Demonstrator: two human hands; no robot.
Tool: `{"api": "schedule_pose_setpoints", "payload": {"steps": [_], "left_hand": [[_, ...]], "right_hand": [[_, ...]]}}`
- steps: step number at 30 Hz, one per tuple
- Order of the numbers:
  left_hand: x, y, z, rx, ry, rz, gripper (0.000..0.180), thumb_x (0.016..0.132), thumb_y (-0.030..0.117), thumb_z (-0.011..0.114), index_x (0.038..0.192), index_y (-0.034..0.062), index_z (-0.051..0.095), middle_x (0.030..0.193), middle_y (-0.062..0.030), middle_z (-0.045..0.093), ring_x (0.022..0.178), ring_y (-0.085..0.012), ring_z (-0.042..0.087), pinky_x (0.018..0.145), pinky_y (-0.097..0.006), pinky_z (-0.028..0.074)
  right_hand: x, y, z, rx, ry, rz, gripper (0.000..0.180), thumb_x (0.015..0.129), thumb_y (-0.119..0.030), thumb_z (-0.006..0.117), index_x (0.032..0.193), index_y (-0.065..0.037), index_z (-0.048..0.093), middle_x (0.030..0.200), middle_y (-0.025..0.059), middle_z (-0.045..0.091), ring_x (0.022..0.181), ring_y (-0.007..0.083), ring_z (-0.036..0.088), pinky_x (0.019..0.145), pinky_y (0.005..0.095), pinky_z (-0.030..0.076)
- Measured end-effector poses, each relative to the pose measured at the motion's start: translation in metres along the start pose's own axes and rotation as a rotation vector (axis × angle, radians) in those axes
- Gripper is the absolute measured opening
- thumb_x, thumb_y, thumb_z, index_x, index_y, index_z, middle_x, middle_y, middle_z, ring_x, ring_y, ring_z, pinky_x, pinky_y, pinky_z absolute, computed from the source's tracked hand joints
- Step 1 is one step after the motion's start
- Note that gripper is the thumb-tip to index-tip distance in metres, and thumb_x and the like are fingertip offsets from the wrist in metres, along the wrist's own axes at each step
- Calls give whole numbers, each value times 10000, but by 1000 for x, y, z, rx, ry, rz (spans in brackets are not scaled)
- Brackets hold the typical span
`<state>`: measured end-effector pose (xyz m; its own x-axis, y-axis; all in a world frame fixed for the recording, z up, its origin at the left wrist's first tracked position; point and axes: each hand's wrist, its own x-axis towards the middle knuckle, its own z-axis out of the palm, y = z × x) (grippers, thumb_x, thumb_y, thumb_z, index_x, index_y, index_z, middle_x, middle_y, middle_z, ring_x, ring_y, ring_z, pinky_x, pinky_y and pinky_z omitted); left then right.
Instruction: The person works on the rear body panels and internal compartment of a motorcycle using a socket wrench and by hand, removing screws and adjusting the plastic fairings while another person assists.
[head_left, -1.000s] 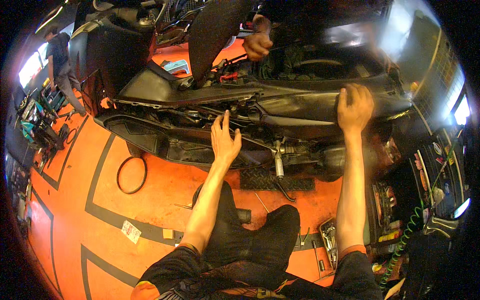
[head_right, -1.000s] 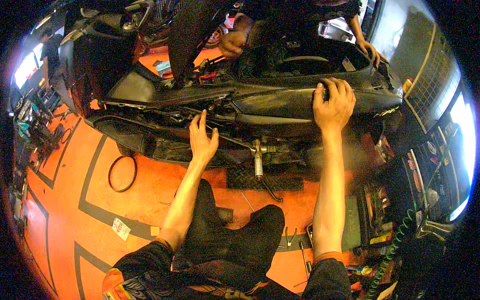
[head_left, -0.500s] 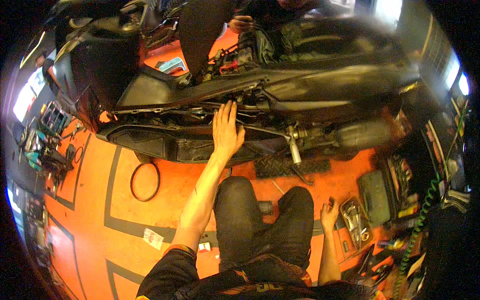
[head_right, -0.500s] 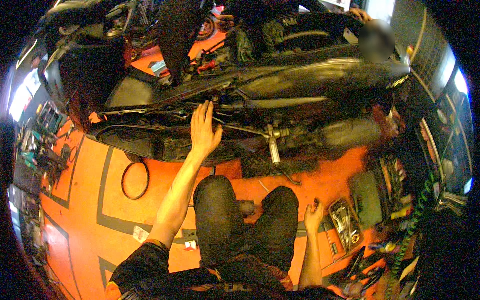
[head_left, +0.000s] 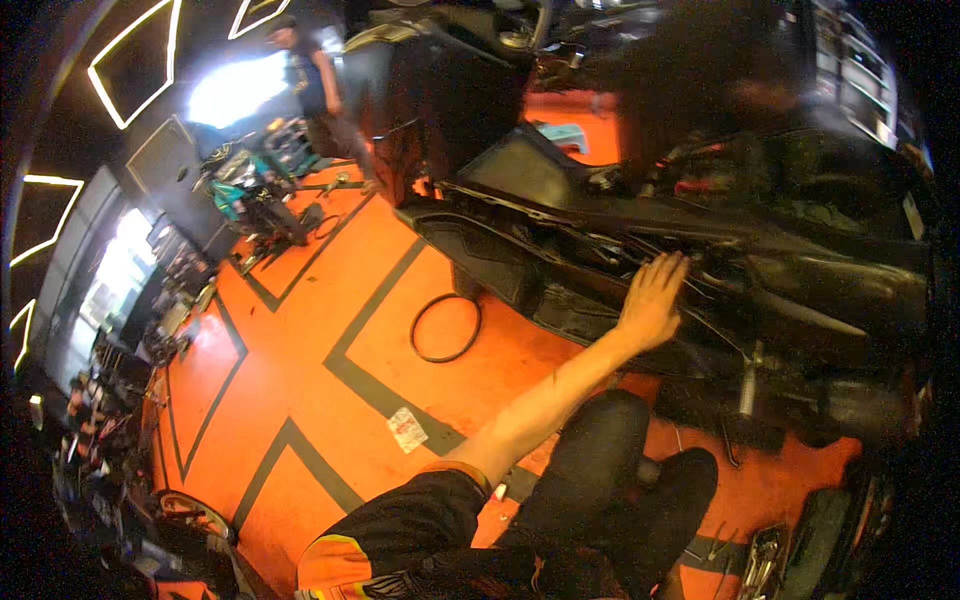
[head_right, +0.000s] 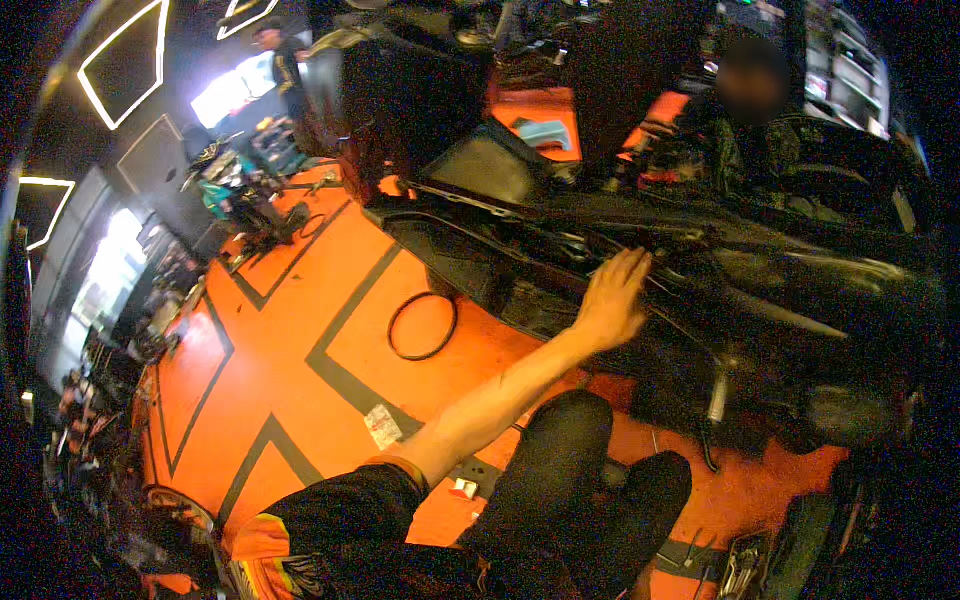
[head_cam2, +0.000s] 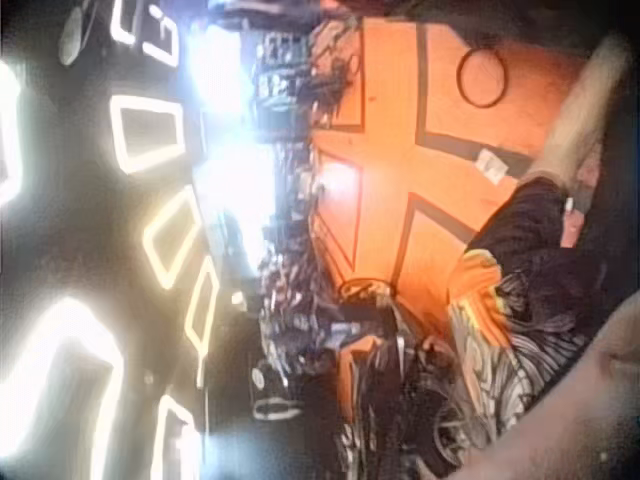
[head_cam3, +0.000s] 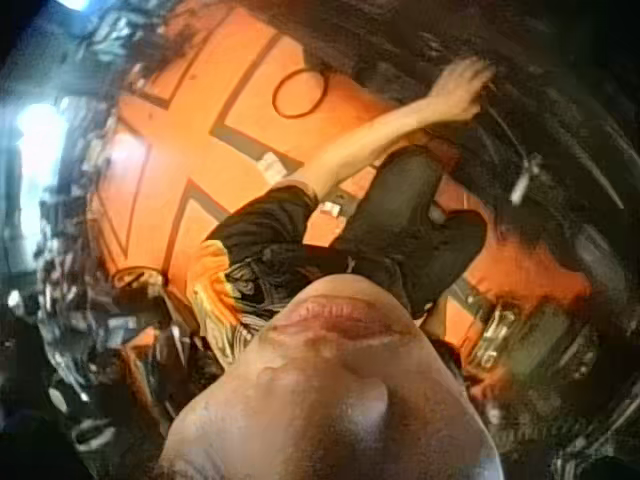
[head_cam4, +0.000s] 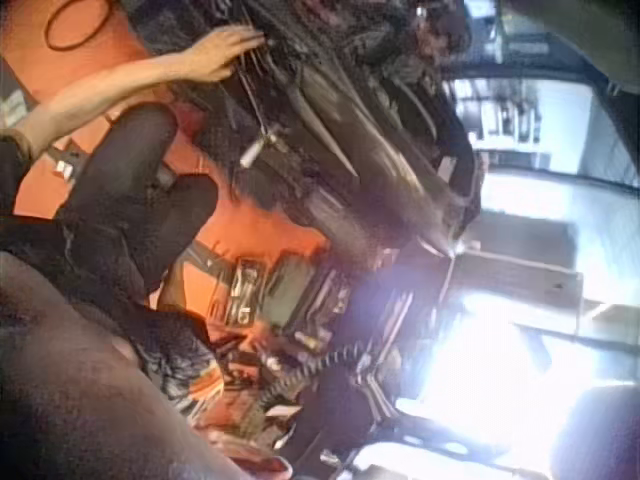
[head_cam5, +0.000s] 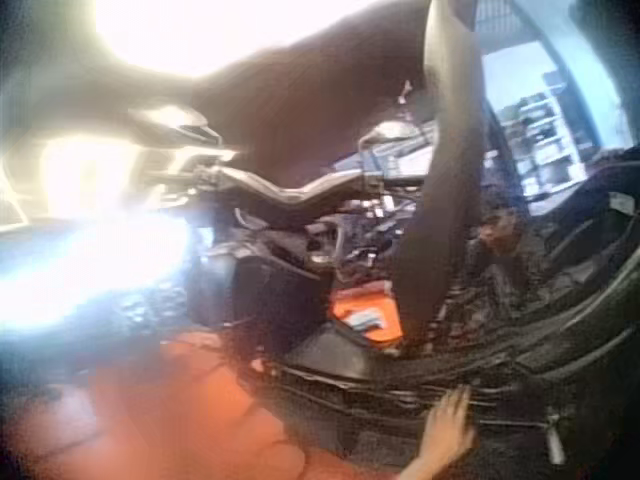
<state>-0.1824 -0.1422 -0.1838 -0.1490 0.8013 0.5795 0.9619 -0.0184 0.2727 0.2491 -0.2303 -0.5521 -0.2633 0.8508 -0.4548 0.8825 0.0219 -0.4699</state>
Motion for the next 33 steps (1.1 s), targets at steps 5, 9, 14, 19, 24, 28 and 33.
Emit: {"api": "schedule_pose_setpoints", "payload": {"steps": [5, 9, 14, 19, 24, 28, 33], "left_hand": [[-12, -11, -11, 72, -22, 18, 865, 674, 118, 670, 1406, 25, 220, 1429, -181, 271, 1330, -368, 237, 1086, -492, 224], [-10, -7, -14, 64, -44, 31, 905, 657, 111, 674, 1416, 26, 188, 1432, -185, 263, 1327, -376, 241, 1080, -496, 234], [7, -10, 2, 121, 2, 70, 848, 634, 131, 692, 1373, 6, 295, 1403, -196, 324, 1313, -374, 275, 1083, -456, 251], [-9, -17, -10, 100, -71, -9, 881, 681, 120, 680, 1416, 29, 202, 1443, -180, 237, 1329, -363, 236, 1078, -473, 236], [1, -6, 1, 75, -70, 22, 860, 702, 118, 666, 1419, 50, 196, 1436, -179, 234, 1335, -363, 216, 1079, -490, 227], [-3, -9, 0, 57, -31, 23, 830, 719, 123, 629, 1422, 55, 193, 1438, -174, 231, 1340, -361, 205, 1077, -497, 217], [-7, -14, 3, 59, 6, 8, 824, 708, 126, 591, 1427, 63, 193, 1446, -176, 219, 1341, -363, 196, 1075, -501, 216]], "right_hand": [[15, -13, 7, -144, -63, 0, 403, 922, -253, 392, 1193, 34, 475, 961, 247, 580, 836, 372, 567, 719, 420, 469], [15, -6, 10, -190, -76, 0, 406, 929, -272, 383, 1171, 36, 490, 913, 238, 590, 782, 362, 574, 678, 415, 474], [10, 31, 1, -245, -22, -43, 415, 938, -297, 373, 1143, 37, 508, 853, 227, 602, 716, 348, 584, 627, 409, 482], [-5, 61, -33, -495, 134, -172, 431, 946, -322, 363, 1116, 39, 527, 792, 216, 614, 649, 335, 593, 575, 403, 489], [-31, 72, -74, -368, 303, -40, 461, 827, -101, 533, 1244, 66, 427, 650, 213, 574, 542, 343, 561, 491, 441, 450], [-52, 56, -111, -399, 430, -161, 383, 834, -122, 533, 1158, 79, 492, 666, 238, 579, 579, 387, 583, 509, 467, 467], [-81, 10, -139, -455, 370, -30, 374, 872, -226, 516, 1182, -17, 497, 830, 276, 602, 737, 407, 606, 632, 478, 492]]}}
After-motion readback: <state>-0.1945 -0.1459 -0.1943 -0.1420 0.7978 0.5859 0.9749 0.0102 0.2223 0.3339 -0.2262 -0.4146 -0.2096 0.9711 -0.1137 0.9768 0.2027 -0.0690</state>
